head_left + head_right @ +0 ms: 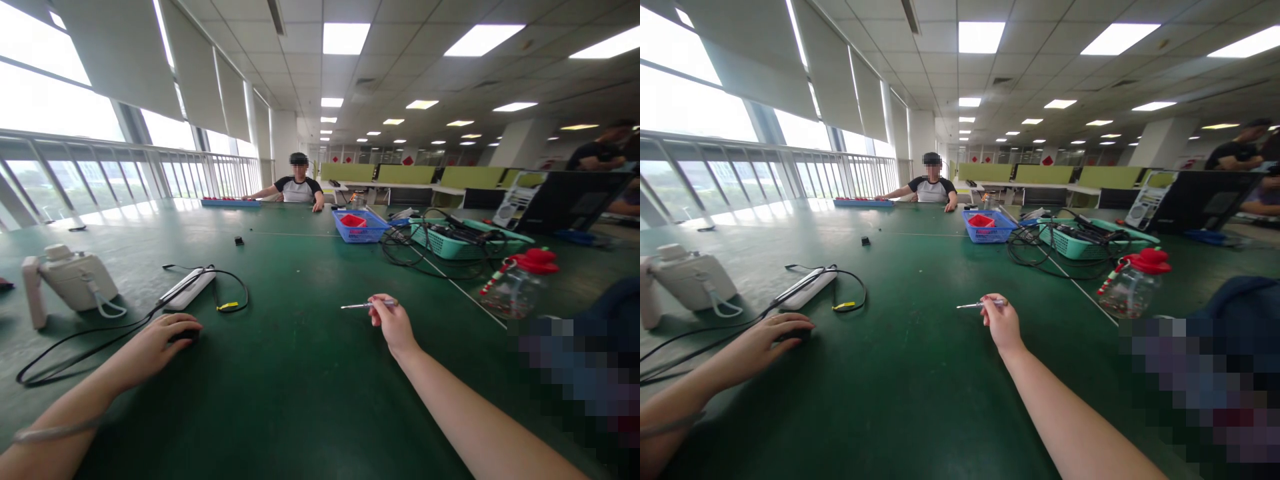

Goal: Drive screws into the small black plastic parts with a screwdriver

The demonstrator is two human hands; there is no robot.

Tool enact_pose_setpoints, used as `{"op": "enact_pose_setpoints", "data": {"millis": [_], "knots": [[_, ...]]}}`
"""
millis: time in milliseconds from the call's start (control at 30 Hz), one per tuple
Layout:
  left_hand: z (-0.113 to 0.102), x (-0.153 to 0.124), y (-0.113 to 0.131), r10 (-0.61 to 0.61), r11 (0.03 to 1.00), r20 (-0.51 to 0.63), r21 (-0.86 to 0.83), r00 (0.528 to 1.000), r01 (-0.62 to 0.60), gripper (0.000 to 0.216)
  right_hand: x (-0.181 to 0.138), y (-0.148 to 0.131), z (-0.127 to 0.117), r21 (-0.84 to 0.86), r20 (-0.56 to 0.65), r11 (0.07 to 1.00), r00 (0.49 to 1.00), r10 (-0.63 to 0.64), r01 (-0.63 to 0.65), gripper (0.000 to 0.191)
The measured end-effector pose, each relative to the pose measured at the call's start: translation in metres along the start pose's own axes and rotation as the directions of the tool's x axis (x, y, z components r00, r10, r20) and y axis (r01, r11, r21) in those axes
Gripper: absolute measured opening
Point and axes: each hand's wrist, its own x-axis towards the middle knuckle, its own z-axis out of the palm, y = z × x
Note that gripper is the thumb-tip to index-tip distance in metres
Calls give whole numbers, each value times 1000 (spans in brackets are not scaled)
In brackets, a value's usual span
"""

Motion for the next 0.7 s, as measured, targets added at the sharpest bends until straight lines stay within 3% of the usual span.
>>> {"op": "enact_pose_setpoints", "data": {"millis": [400, 700], "knots": [[-6, 0, 4, -113, 983, 7, -147, 994, 113, 49, 1, 4, 0, 12, 62, 1000, 998, -9, 9, 29], [-5, 0, 3, -121, 985, 33, -116, 992, 124, 51, 2, 6, 1, 1, 67, 1000, 998, 0, 0, 29]]}}
